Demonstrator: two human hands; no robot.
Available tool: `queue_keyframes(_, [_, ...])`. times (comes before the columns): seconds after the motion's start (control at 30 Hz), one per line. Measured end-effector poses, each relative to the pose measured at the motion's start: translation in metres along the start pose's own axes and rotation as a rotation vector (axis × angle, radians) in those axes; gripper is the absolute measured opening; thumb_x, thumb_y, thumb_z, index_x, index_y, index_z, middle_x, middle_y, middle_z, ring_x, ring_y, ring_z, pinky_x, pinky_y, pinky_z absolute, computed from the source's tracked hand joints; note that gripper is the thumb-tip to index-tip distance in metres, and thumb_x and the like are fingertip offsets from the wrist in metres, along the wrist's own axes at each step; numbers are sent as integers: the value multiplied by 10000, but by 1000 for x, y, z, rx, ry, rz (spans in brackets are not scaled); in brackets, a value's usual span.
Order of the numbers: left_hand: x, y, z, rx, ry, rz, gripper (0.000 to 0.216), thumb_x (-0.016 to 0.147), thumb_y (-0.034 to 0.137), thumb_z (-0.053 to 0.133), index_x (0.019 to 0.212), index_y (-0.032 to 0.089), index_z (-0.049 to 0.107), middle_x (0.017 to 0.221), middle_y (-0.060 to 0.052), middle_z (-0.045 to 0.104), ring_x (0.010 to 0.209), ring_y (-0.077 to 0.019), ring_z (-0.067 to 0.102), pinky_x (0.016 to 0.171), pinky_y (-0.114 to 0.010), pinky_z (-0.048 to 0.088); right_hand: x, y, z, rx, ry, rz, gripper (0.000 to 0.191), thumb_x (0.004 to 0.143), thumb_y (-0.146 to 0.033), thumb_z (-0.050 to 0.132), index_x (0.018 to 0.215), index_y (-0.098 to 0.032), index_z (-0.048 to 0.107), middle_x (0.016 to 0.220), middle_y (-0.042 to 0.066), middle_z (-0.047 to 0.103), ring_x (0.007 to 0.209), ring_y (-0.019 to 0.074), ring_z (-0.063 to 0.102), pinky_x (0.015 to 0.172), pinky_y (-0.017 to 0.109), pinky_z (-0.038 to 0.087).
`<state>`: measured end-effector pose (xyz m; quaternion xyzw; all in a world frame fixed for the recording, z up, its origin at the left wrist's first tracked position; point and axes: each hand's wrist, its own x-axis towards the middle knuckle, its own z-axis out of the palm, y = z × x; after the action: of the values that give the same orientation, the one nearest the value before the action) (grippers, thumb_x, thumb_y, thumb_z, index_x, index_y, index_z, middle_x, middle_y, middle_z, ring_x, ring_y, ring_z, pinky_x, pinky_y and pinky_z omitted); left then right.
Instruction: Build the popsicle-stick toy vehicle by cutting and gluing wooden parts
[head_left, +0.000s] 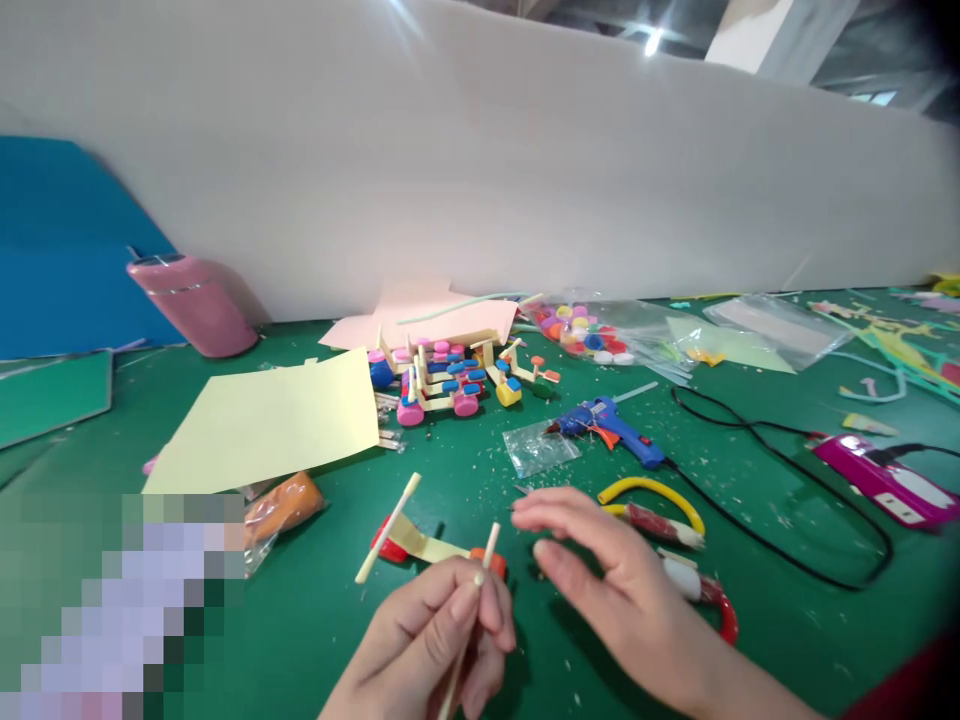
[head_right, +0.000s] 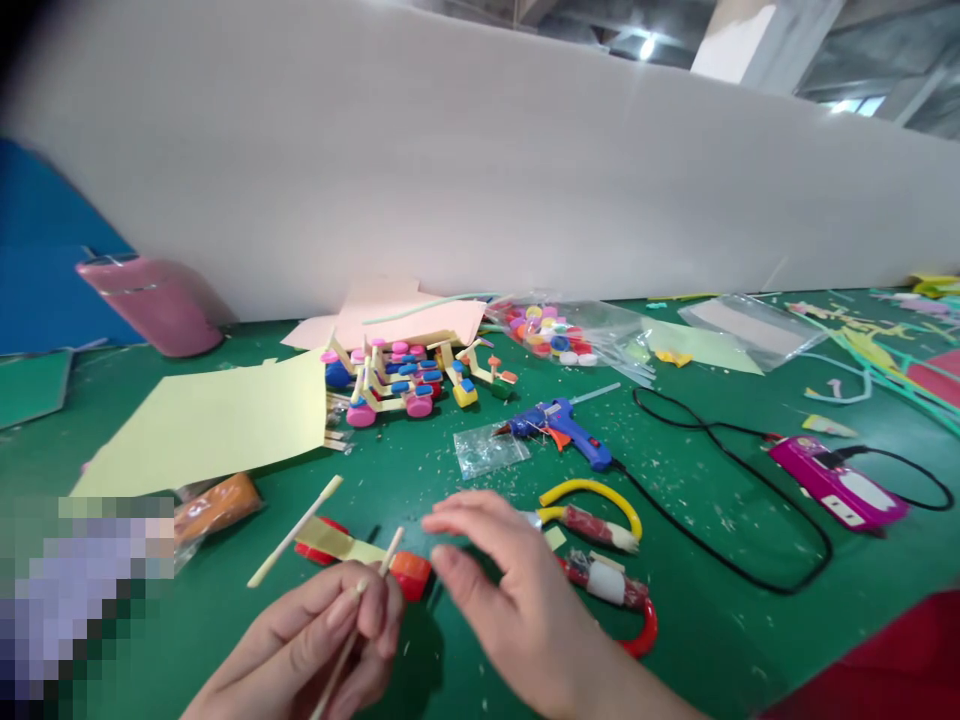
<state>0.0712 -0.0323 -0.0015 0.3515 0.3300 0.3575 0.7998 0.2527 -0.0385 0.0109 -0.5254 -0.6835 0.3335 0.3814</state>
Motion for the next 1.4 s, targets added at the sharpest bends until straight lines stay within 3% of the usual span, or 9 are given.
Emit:
queue_keyframes(0.13, [2, 5, 2, -49, 67, -32, 210, 816, 318, 543, 702, 149, 592, 612, 10, 505, 469, -59, 350, 484, -220, 217, -20, 33, -36, -227, 139, 176, 189, 884, -308, 432, 1019, -254, 552, 1002, 31, 614, 890, 167, 603, 768, 274, 517])
queue_keyframes(0.23, [3, 3, 1, -52, 91, -38, 216, 805, 343, 557, 717, 153, 609, 596, 22, 462, 480, -57, 298, 483, -222, 181, -38, 55, -57, -445, 60, 232, 299, 863, -316, 448, 1148, -231, 476, 1199, 83, 505, 1061, 213, 530, 851, 343, 494])
queue_keyframes(0.4, [4, 2, 0, -16, 87, 5, 243, 807, 381, 543, 729, 164, 619, 564, 46, 366, 483, -62, 229, 464, -230, 125, -49, 67, -70, -698, -111, 221, 441, 800, -343, 518, 1223, -242, 445, 1285, 95, 445, 1178, 278, 441, 962, 451, 403])
queue_keyframes(0.53, [3, 5, 1, -45, 62, 13, 239, 800, 375, 553, 712, 160, 610, 585, 34, 391, 504, -71, 240, 471, -228, 135, -48, 69, -71, -721, -170, 178, 578, 713, -224, 543, 1268, -220, 381, 1281, 108, 445, 1175, 286, 445, 964, 458, 399])
queue_keyframes(0.8, [-1, 7, 2, -69, 29, 34, 214, 805, 338, 549, 711, 151, 595, 572, 37, 378, 495, -68, 242, 465, -225, 126, -42, 71, -66, -728, -148, 154, 400, 671, -165, 505, 1068, -180, 462, 1075, 115, 541, 1011, 259, 548, 870, 410, 466])
queue_keyframes(1.07, [0, 6, 1, -11, 50, 25, 247, 788, 371, 573, 717, 137, 611, 557, 40, 386, 470, -51, 264, 451, -221, 119, -48, 46, -52, -424, -107, 127, 470, 763, -197, 456, 1219, -201, 341, 1152, 117, 583, 1006, 217, 612, 747, 217, 538])
queue_keyframes(1.3, [1, 2, 0, -14, 45, -10, 315, 726, 441, 624, 705, 128, 645, 533, 40, 403, 446, -43, 253, 427, -216, 125, -45, 33, -32, -497, -186, 100, 658, 692, -309, 592, 1279, -144, 343, 1270, 178, 491, 1149, 306, 494, 903, 378, 469])
queue_keyframes(1.4, [2, 4, 0, -16, 40, 12, 300, 726, 435, 628, 701, 136, 635, 537, 41, 409, 448, -44, 259, 428, -216, 133, -47, 33, -31, -498, -207, 112, 733, 643, -317, 629, 1294, -151, 338, 1272, 170, 487, 1133, 318, 503, 897, 406, 471])
